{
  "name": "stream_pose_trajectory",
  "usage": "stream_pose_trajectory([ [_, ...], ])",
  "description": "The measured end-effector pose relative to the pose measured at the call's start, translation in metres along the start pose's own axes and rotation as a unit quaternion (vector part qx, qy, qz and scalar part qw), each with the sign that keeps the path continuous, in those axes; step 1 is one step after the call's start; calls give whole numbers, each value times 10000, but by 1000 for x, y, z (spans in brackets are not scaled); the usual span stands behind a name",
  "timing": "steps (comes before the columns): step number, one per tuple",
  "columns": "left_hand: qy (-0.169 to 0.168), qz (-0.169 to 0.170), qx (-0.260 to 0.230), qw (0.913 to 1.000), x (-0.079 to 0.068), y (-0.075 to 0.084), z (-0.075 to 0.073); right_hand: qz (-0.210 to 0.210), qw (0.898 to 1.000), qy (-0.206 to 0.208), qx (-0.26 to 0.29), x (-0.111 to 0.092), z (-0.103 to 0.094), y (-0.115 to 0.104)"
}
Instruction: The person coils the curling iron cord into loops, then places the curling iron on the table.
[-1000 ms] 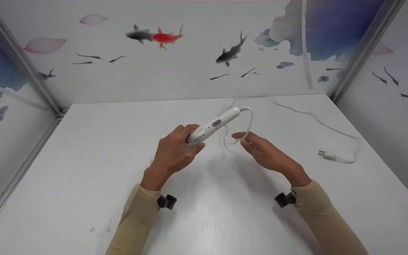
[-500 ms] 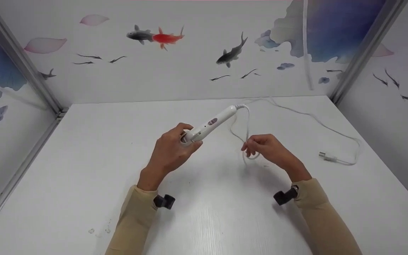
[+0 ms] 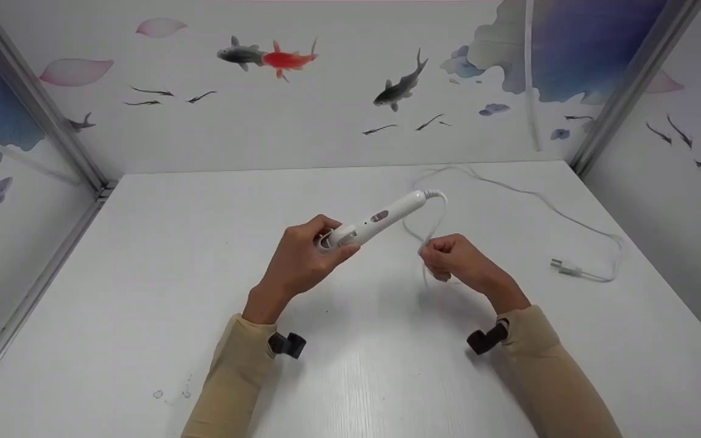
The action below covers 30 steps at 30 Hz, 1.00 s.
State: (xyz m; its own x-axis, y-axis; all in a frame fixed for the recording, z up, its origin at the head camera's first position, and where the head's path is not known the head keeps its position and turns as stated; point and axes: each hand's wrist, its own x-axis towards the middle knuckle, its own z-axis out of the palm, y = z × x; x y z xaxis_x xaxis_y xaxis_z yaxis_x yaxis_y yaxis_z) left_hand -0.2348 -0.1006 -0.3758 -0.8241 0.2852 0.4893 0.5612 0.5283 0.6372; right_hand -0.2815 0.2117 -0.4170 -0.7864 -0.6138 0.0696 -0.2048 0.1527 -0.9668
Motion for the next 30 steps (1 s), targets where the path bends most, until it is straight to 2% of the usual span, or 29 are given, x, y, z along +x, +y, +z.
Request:
stream_pose_trajectory([
  [5, -398, 349, -162, 9985, -3, 1, 1, 407, 9981, 152, -441, 2, 6, -4],
  [9, -653, 305, -206, 9972, -3, 1, 0, 645, 9950, 422, -638, 4, 10, -9],
  [12, -790, 249, -230, 9963, -3, 1, -1, 739, 9935, 674, -548, 5, 11, -12],
  [15, -1013, 248, -235, 9943, -2, 1, -2, 750, 9921, 897, -464, 5, 10, -12],
  [17, -1216, 278, -228, 9919, -2, 1, -2, 742, 9905, 980, -623, 5, 8, -12],
  [20, -1471, 317, -151, 9885, -2, 2, -1, 602, 9898, 898, -929, 8, 2, -14],
  [24, -1700, 303, -60, 9850, -1, 1, 0, 685, 9857, 775, -1329, 11, -5, -28],
  [30, -1881, 3, -58, 9821, -2, 0, 3, 824, 9657, 711, -2356, 16, -6, -63],
])
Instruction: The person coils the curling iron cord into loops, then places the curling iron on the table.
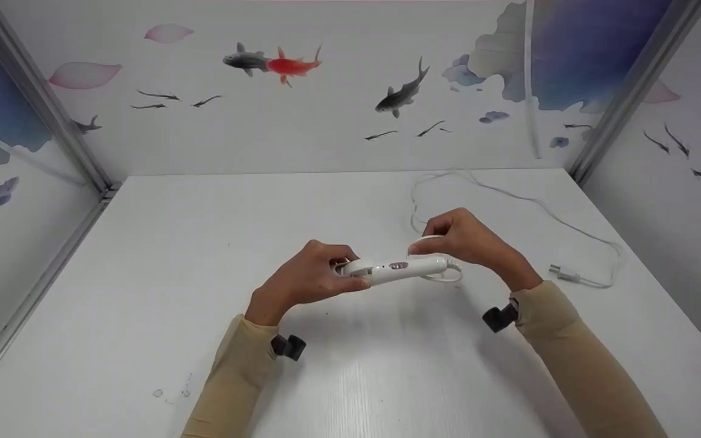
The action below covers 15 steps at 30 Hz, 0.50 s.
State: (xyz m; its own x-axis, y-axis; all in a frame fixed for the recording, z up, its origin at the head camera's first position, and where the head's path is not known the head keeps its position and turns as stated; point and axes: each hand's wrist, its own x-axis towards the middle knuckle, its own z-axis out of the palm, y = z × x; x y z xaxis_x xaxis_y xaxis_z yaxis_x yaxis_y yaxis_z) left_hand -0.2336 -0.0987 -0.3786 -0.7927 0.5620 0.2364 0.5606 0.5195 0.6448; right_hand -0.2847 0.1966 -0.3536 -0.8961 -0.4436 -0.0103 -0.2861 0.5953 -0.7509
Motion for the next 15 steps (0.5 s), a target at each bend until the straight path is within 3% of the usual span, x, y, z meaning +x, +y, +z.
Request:
stream_pose_trajectory([
  [9, -15, -157, 126, 9998, 0, -4, 2, -277, 9952, 62, -935, -4, -2, -44],
  [15, 186, -701, 297, 9969, 0, -9, -1, -480, 9913, 173, -1214, -5, 5, -58],
])
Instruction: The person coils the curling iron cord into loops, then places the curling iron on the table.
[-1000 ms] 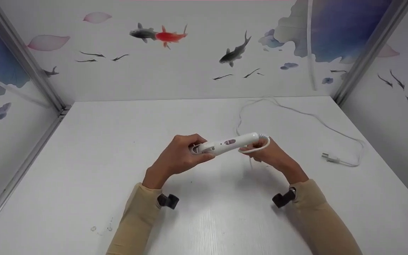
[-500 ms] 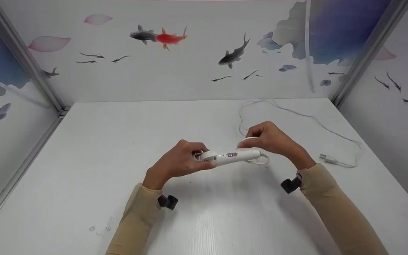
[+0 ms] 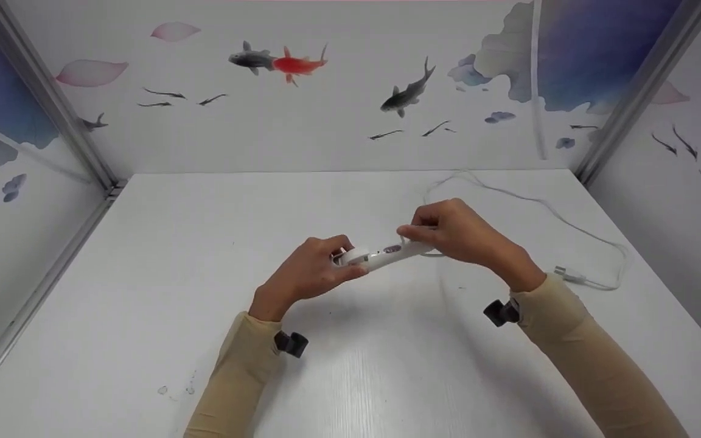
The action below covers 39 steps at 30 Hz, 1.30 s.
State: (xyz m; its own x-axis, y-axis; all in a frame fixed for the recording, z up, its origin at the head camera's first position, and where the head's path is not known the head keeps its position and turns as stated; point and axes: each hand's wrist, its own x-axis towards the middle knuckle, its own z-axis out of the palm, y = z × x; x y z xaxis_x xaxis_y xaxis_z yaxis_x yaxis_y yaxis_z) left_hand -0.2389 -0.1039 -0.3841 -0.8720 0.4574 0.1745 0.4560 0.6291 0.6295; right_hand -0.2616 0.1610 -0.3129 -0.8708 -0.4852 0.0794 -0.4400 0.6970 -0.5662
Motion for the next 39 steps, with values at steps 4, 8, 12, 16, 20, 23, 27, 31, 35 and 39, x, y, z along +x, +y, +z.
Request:
stream_pose_trajectory([
  [4, 200, -259, 165, 9993, -1, -2, -3, -238, 9997, 25, -7, -4, 0, -1],
  [8, 449, -341, 324, 9979, -3, -2, -8, -450, 9988, 67, 170, -10, -1, 1],
  [12, 652, -419, 466, 9959, -4, -4, -11, -638, 9967, -21, 508, -15, 1, 5],
  [16, 758, -529, 418, 9948, -6, -5, -14, -726, 9940, -48, 819, -18, 6, 13],
  [20, 818, -614, 247, 9945, -6, -7, -18, -842, 9905, -19, 1083, -17, 13, 22],
  [23, 839, -654, 79, 9943, -7, -7, -20, -933, 9876, -134, 1258, -16, 18, 29],
  [27, 822, -647, -113, 9945, -8, -7, -22, -1002, 9841, -432, 1402, -15, 24, 38],
  [31, 760, -609, -272, 9949, -10, -6, -23, -1047, 9801, -744, 1516, -13, 27, 48],
  [35, 699, -495, -444, 9953, -10, -6, -24, -799, 9802, -1007, 1508, -7, 27, 59],
  [39, 692, -271, -725, 9946, -11, -6, -26, -324, 9781, -1115, 1726, 0, 26, 71],
])
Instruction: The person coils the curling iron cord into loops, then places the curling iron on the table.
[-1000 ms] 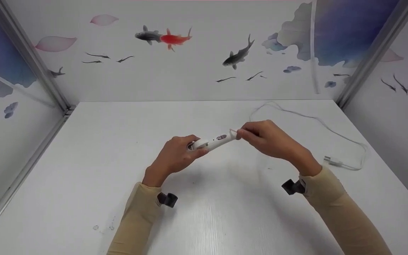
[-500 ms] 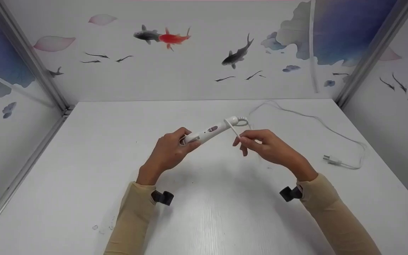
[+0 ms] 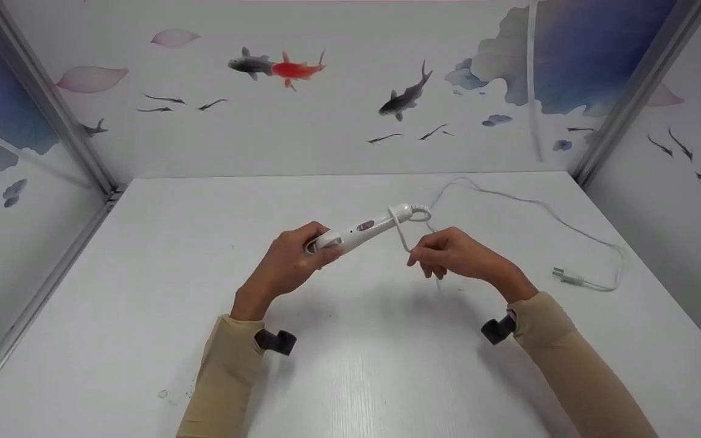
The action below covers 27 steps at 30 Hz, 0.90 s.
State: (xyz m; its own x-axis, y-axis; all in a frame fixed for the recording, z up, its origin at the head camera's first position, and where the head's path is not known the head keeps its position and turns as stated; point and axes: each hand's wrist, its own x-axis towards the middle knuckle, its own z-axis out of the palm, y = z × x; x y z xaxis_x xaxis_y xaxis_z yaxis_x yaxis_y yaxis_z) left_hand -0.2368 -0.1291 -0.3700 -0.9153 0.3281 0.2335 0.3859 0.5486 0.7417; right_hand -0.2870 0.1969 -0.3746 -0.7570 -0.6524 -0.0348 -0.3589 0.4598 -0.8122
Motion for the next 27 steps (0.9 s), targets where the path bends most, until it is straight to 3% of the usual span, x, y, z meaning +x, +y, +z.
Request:
stream_pose_trajectory([
  [6, -80, 165, -157, 9997, 0, -2, 2, 462, 9966, 154, 664, 6, -10, 11],
  [9, -191, 264, -50, 9995, 0, -3, 5, 696, 9950, 224, 680, 11, -13, 11],
  [14, -380, 423, 159, 9983, 0, -3, 8, 859, 9960, 259, 19, 25, -20, 4],
  [19, -612, 329, 329, 9970, 0, -3, 11, 809, 9933, 338, -750, 35, -31, -11],
  [27, -818, 298, 573, 9946, 3, -1, 22, 634, 9873, 481, -1376, 42, -33, -45],
])
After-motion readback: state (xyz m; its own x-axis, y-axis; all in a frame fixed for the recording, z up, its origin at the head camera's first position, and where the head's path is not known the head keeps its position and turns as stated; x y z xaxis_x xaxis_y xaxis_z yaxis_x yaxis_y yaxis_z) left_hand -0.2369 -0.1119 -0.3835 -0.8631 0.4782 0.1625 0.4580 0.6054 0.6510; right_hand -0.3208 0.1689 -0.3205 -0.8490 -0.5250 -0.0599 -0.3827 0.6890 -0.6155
